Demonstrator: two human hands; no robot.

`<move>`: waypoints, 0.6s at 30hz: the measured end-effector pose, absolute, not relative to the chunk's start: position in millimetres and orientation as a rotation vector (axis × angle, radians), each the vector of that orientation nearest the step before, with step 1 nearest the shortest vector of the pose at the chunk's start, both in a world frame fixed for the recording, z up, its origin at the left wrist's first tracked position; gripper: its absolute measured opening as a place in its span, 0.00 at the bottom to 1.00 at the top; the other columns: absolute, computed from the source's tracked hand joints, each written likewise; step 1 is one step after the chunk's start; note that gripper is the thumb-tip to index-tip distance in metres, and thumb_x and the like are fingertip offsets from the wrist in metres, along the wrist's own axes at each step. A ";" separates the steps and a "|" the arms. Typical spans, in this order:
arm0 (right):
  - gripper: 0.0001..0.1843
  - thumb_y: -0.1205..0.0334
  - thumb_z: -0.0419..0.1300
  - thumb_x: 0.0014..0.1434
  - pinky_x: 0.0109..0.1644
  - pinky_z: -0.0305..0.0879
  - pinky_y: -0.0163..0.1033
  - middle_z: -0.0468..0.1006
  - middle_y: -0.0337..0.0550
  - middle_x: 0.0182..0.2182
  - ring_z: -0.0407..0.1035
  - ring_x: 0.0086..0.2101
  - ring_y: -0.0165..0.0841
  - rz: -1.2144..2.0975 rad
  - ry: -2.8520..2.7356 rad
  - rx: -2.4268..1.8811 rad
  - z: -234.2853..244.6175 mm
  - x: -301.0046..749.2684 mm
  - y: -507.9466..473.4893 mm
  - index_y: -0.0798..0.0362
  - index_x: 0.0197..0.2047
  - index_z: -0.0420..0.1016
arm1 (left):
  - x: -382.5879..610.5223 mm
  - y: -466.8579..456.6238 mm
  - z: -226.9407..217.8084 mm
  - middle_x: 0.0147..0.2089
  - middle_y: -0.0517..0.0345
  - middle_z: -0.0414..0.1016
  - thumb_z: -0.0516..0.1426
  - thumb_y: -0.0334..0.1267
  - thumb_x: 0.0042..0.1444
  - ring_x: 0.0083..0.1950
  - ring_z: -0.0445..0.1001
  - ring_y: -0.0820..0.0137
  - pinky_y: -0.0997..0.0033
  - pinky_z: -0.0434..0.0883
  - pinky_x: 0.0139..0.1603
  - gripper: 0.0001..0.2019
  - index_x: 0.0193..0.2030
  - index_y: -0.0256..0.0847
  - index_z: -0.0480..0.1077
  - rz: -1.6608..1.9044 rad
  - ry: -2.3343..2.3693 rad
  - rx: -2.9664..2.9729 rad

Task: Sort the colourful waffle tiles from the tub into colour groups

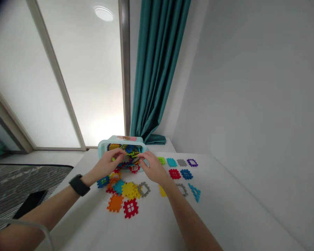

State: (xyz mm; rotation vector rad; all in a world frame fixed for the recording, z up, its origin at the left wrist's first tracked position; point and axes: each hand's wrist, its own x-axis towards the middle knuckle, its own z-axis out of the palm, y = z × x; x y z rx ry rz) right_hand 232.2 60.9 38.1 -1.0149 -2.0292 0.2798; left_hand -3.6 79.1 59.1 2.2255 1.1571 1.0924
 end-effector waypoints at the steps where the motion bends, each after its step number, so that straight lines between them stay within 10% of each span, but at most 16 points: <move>1: 0.11 0.66 0.54 0.65 0.51 0.70 0.46 0.79 0.46 0.42 0.74 0.44 0.38 0.294 -2.021 -1.014 36.0 227.0 60.8 0.49 0.48 0.75 | -10.7 76.9 53.1 0.33 0.57 0.79 0.51 0.36 0.62 0.33 0.75 0.67 0.68 0.71 0.36 0.10 0.40 0.40 0.74 1.100 1.173 2.190; 18: 0.12 0.63 0.51 0.68 0.50 0.69 0.48 0.80 0.47 0.42 0.74 0.43 0.40 0.394 -1.935 -1.170 -31.8 221.0 39.1 0.49 0.49 0.74 | -36.7 50.4 -26.3 0.43 0.50 0.77 0.49 0.35 0.64 0.46 0.75 0.61 0.58 0.73 0.50 0.11 0.44 0.41 0.73 1.072 1.256 2.334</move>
